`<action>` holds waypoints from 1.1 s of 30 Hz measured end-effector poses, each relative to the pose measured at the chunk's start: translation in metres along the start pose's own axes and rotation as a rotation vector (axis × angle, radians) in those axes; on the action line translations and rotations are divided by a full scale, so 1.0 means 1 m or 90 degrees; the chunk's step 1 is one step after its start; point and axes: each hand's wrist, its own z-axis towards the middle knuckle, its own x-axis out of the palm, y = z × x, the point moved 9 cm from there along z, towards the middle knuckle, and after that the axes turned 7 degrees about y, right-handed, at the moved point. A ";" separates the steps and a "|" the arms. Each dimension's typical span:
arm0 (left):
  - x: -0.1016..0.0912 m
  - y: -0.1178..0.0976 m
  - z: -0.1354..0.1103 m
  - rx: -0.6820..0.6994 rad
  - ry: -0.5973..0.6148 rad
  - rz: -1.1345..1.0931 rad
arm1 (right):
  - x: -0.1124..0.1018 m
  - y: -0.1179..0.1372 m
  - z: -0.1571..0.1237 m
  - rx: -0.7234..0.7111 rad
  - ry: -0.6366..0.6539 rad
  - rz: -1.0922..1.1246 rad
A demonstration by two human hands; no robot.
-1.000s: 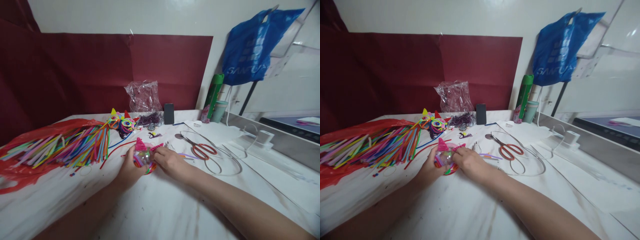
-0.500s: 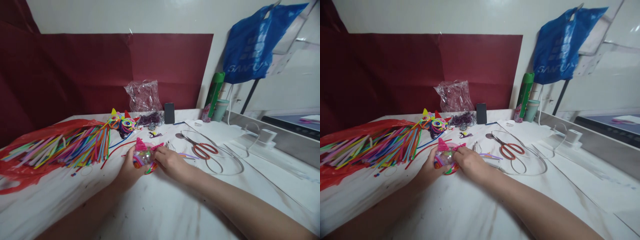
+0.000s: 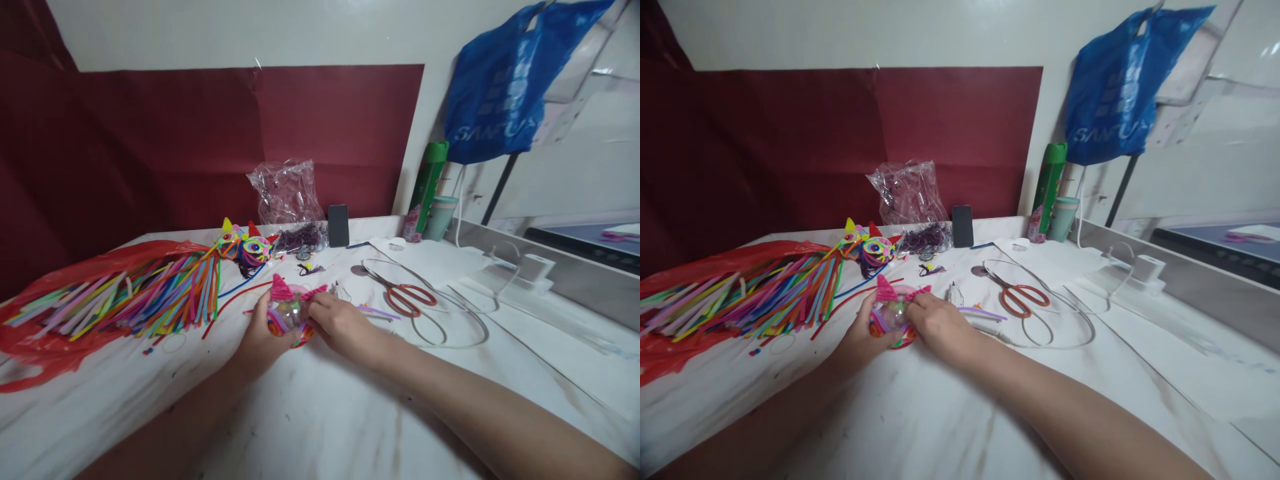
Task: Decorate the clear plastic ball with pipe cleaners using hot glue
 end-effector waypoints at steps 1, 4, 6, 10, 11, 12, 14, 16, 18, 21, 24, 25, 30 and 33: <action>-0.001 0.000 0.000 -0.002 -0.013 -0.001 | 0.000 -0.001 0.000 0.001 -0.001 0.009; -0.005 -0.003 0.000 -0.020 -0.045 0.016 | -0.003 -0.008 0.000 0.018 -0.006 0.055; -0.007 -0.006 0.000 -0.025 -0.049 0.026 | -0.006 -0.014 0.000 0.031 -0.007 0.079; -0.010 -0.007 0.000 -0.021 -0.050 0.016 | -0.014 -0.026 0.000 0.052 -0.009 0.122; -0.011 -0.005 0.000 -0.022 -0.050 0.016 | -0.015 -0.029 0.000 0.061 -0.013 0.138; -0.012 -0.003 0.000 -0.026 -0.052 0.019 | -0.016 -0.033 0.000 0.072 -0.015 0.154; -0.013 0.003 0.001 -0.033 -0.048 0.034 | -0.015 -0.039 0.000 0.098 -0.020 0.185; -0.013 0.004 0.001 -0.029 -0.041 0.042 | -0.012 -0.042 0.000 0.119 -0.024 0.212; -0.011 0.001 0.000 -0.018 -0.026 0.027 | -0.009 -0.043 0.000 0.137 -0.023 0.226; -0.008 -0.007 -0.003 -0.025 -0.013 -0.002 | -0.004 -0.044 0.001 0.172 -0.013 0.244; -0.006 -0.011 -0.006 -0.036 -0.009 -0.005 | 0.000 -0.046 0.001 0.197 -0.007 0.289; -0.006 -0.011 -0.006 -0.037 -0.011 -0.001 | 0.001 -0.046 0.001 0.203 -0.007 0.308; -0.010 -0.001 -0.005 -0.034 -0.024 -0.036 | 0.014 -0.059 -0.002 0.288 -0.006 0.480; -0.008 0.006 -0.004 -0.037 0.009 -0.114 | 0.026 -0.065 -0.004 0.328 -0.004 0.598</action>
